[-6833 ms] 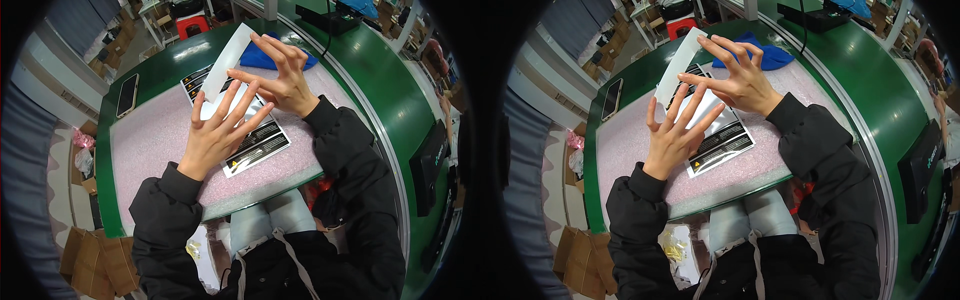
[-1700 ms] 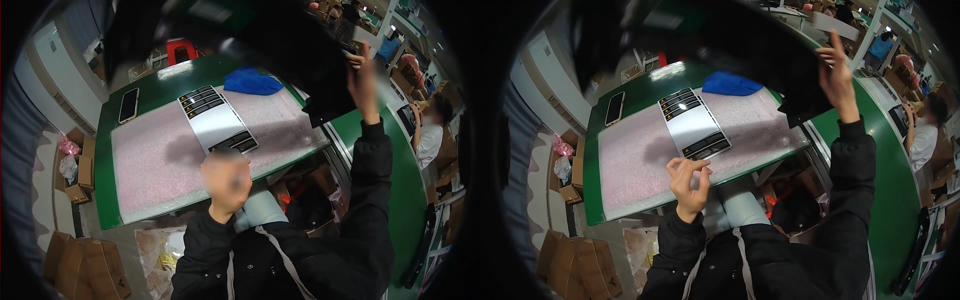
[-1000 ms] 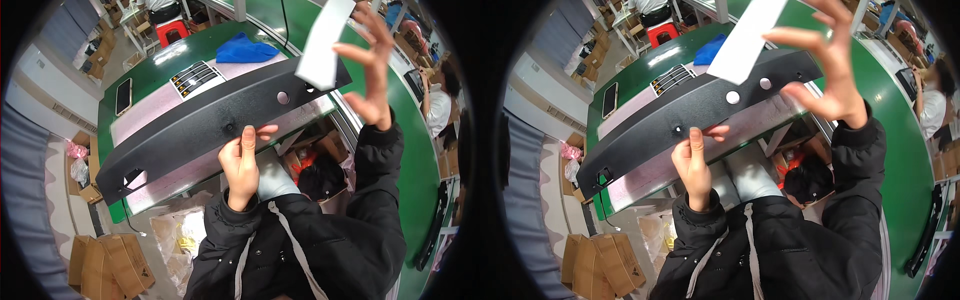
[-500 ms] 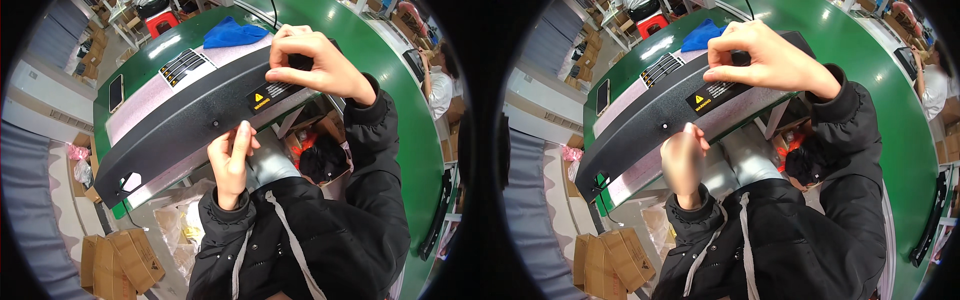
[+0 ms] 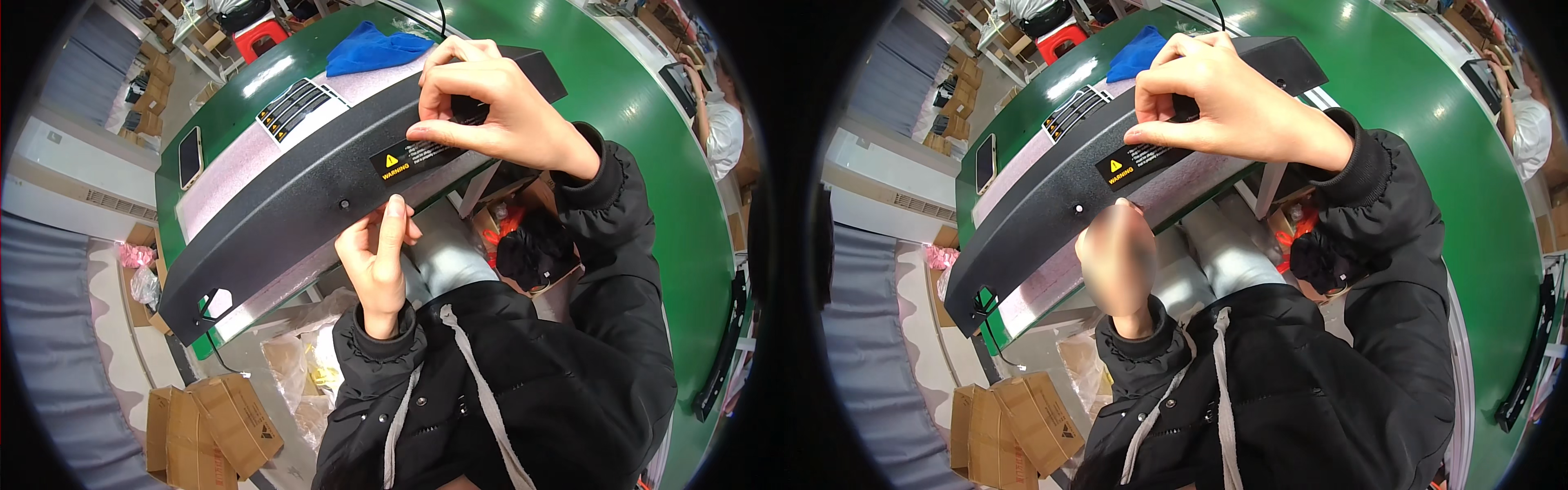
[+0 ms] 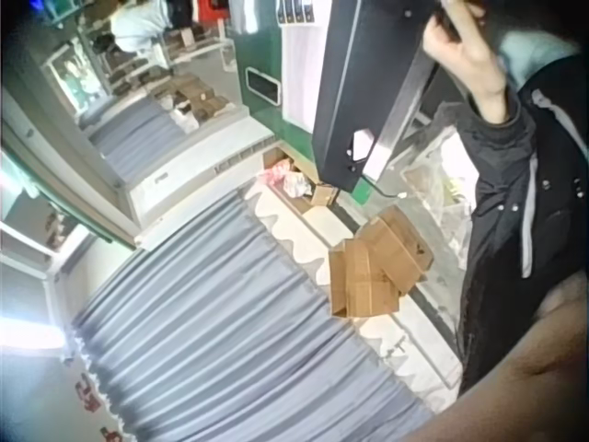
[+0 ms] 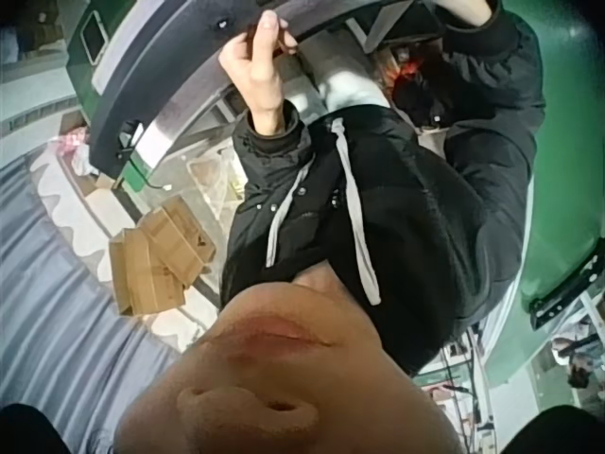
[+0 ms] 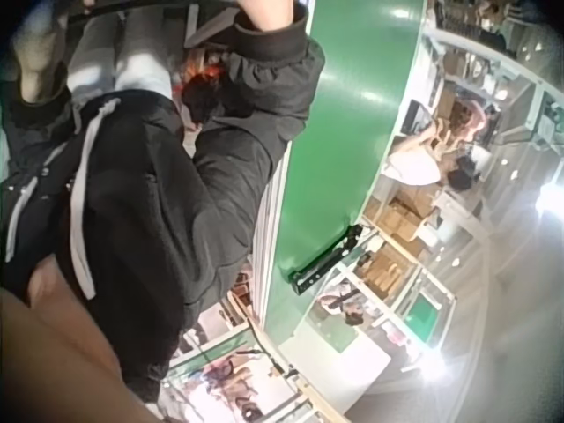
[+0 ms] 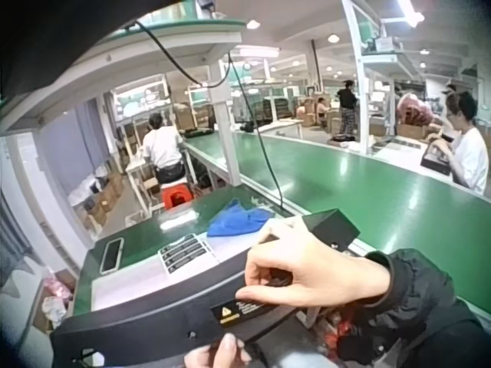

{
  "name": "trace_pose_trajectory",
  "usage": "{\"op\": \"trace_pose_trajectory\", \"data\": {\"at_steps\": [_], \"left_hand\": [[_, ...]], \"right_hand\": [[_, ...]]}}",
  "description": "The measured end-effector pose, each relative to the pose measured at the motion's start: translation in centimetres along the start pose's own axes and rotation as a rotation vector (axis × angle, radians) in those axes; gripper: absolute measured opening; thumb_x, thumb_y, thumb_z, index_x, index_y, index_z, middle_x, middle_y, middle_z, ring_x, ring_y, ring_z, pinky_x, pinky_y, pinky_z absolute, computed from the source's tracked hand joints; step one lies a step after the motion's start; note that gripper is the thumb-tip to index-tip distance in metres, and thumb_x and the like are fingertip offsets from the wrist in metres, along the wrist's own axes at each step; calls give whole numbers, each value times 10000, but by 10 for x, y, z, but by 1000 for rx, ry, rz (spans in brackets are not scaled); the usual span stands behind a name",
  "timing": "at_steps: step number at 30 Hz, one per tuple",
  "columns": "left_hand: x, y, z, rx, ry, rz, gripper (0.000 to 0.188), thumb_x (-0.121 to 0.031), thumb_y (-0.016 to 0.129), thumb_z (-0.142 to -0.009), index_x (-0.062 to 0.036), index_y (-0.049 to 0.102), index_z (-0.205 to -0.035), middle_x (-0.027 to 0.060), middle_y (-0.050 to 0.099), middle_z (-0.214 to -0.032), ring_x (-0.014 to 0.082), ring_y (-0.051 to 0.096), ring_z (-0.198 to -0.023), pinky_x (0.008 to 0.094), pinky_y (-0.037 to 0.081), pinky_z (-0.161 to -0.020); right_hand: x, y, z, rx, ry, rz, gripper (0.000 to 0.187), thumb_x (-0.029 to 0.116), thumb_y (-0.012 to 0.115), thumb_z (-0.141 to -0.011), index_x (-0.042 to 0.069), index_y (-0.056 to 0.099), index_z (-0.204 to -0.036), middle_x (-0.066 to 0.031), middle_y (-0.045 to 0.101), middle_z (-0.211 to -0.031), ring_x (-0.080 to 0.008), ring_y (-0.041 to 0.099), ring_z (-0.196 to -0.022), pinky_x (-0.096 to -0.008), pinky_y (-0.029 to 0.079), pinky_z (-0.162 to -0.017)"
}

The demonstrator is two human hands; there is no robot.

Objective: Manually applying warning and instructional stickers to black plastic electronic housings at a factory workbench.

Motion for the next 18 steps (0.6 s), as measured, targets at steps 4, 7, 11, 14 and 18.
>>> {"op": "trace_pose_trajectory", "data": {"at_steps": [4,7,11,14,18], "left_hand": [[0,1,0,-17,14,-9,197,-144,558,-888,39,595,-826,46,568,-691,80,507,-573,211,387,-534],[1,1,-1,-25,13,-16,205,-150,557,-892,37,594,-818,44,566,-678,79,506,-572,208,384,-532],[1,0,-1,-30,10,-30,214,-154,551,-898,34,593,-805,40,561,-659,77,502,-564,205,382,-530],[2,0,-2,-33,14,-31,221,-156,546,-903,31,592,-795,37,559,-652,76,499,-556,205,381,-529],[2,0,-3,-47,31,-14,230,-160,541,-910,25,593,-783,35,559,-651,73,493,-543,204,381,-525]], "right_hand": [[-1,2,-1,-16,-42,2,224,285,680,-785,87,592,-728,32,536,-660,-117,503,-766,-299,296,-803],[-2,2,-2,-2,-68,-27,220,277,684,-779,83,593,-729,31,534,-656,-116,502,-753,-295,303,-800],[-3,2,-4,11,-82,-72,214,260,691,-771,73,597,-728,23,529,-645,-116,502,-726,-282,333,-766],[-3,1,-5,7,-96,-85,208,245,695,-768,65,600,-726,16,527,-636,-118,501,-706,-270,357,-729],[-2,1,-5,-18,-138,-59,198,221,699,-763,54,602,-720,1,526,-625,-124,504,-681,-261,386,-667]]}}
Point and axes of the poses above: each hand's wrist, its own z-axis away from the middle knuckle, its own y-axis out of the palm, x = y × z, the point moved 5 cm from there along -z, towards the middle knuckle
